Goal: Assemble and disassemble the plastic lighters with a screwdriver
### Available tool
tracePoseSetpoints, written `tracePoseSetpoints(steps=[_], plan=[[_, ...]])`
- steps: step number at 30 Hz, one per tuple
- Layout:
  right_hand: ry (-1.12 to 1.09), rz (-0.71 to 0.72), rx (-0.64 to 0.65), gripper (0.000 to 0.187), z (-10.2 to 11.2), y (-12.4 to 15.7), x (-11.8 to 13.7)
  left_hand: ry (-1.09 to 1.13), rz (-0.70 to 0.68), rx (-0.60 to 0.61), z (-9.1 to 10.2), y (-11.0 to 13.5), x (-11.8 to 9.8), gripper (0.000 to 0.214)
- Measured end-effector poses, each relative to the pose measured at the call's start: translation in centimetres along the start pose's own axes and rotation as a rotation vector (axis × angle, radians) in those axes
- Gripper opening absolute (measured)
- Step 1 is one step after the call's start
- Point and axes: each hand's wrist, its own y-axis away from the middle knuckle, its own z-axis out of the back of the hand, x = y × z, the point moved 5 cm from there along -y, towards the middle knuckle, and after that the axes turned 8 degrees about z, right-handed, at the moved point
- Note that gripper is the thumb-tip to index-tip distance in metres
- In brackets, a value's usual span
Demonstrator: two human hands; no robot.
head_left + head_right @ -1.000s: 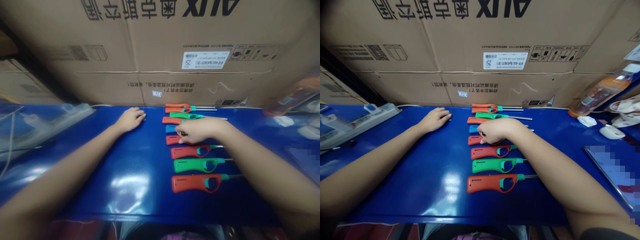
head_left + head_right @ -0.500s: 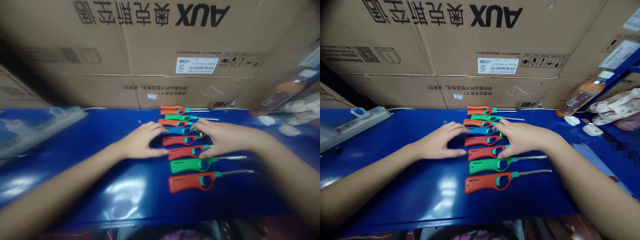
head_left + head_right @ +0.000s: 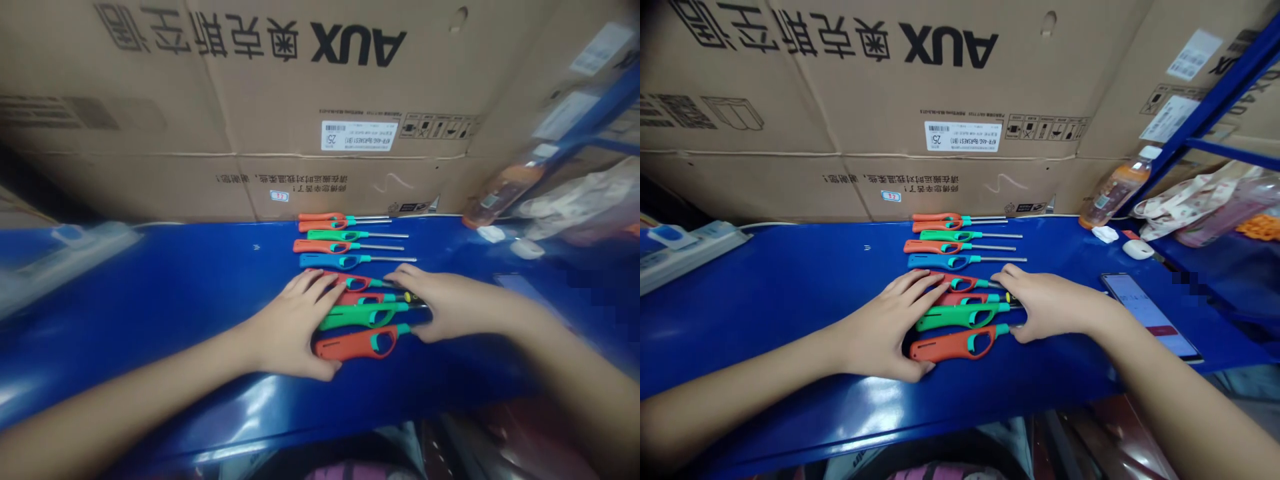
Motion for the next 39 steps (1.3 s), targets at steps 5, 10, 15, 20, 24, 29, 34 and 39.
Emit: tracePoseSetpoints(steps=[5,10,15,20,24,29,34,39], plan=[[0.139,-0.030,0.034,0.044,0.2,-0.8,1.2,-0.020,0.014,0.039,-0.4,0.1,0.5,0.120],[0.234,-0.047,0.032,0.022,0.4,-1.2,1.9,0.035,-0.042,-0.017,0.5,0.2,0.1,0.113],[0.291,-0.059,0.070,0.008,0.0,-1.6,2.0,0.196,-0.001,-0.150,1.6,-0.3,1.9,0.093],[0.350,-0.004,0.027,0.011,-0.3,-2.0,2.2,0.196,0.035,-0.240,1.9,-1.2,5.4,0.060],[0.354,-0.018,-0.008,0.019,0.2,-1.5,1.1,0.119,0.135,-0.264,1.6,-1.8,7.1,0.052],[0.272,-0.141,-0.087,0.033,2.3,-0.3,-2.2,0.045,0.200,-0.200,0.8,-2.2,7.6,0.053],[0.239,-0.572,-0.150,0.039,5.1,0.9,-8.3,-0.062,0.199,-0.122,0.4,-2.3,7.3,0.056],[0.186,-0.825,0.020,0.021,5.6,0.2,-13.0,-0.093,0.202,-0.105,0.3,-2.2,7.2,0.061]])
